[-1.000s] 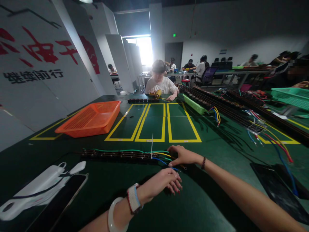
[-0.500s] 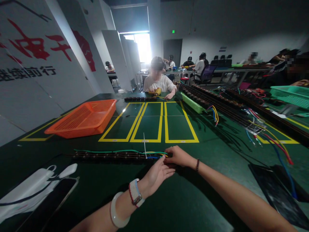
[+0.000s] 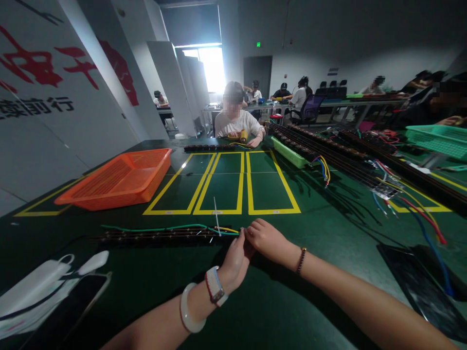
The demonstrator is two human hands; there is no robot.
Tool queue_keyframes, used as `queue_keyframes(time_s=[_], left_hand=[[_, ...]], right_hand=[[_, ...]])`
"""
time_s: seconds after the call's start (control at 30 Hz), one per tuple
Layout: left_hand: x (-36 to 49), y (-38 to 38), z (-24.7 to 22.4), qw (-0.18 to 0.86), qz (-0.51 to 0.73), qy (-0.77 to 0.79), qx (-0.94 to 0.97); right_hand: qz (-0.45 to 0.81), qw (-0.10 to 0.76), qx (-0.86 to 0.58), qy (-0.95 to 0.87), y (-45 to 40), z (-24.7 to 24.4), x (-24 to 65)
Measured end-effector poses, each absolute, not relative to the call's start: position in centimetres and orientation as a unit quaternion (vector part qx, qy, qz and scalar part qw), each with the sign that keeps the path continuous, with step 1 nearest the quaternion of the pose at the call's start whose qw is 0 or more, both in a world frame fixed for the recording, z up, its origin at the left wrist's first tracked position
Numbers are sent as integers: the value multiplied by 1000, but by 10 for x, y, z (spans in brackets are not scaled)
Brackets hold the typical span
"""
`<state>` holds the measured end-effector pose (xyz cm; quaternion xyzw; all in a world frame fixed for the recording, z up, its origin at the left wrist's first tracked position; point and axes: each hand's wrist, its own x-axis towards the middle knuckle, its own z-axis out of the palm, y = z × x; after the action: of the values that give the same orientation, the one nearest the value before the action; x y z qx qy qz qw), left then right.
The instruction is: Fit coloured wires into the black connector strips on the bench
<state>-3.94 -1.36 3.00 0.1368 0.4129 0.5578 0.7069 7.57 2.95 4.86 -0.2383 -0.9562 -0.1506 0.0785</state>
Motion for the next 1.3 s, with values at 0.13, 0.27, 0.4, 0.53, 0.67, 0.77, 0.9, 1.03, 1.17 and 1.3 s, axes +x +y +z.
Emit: queue_keyframes(time_s=[0.13, 0.27, 0.4, 0.53, 0.67, 0.77, 0.9, 1.03, 1.17, 1.3], left_hand=[[-46, -10, 23, 727, 543, 402, 120], [-48, -6, 16, 744, 548, 362, 124], [-48, -5, 13, 755, 543, 341, 136], [-49, -7, 13, 754, 533, 355, 147], [-49, -8, 15, 752, 536, 349, 160], [-49, -9, 20, 747, 540, 354, 158], [-49, -11, 26, 760, 536, 328, 164], [-49, -12, 29, 768, 531, 305, 186], [-48, -13, 28, 755, 526, 351, 175], [-49, -13, 31, 757, 517, 361, 170]], right_hand=[[-156, 76, -238, -956, 25, 57, 77], [-93, 97, -285, -949, 26, 81, 87], [-49, 82, -356, -930, 26, 96, 96], [-29, 43, -350, -935, 21, 84, 92], [-39, 25, -361, -931, 17, 68, 84], [-23, 22, -385, -922, 15, 70, 83], [13, 27, -427, -904, 15, 87, 87], [9, 93, -459, -883, 28, 90, 93], [-23, 121, -482, -868, 48, 72, 96], [-33, 75, -483, -872, 59, 55, 93]])
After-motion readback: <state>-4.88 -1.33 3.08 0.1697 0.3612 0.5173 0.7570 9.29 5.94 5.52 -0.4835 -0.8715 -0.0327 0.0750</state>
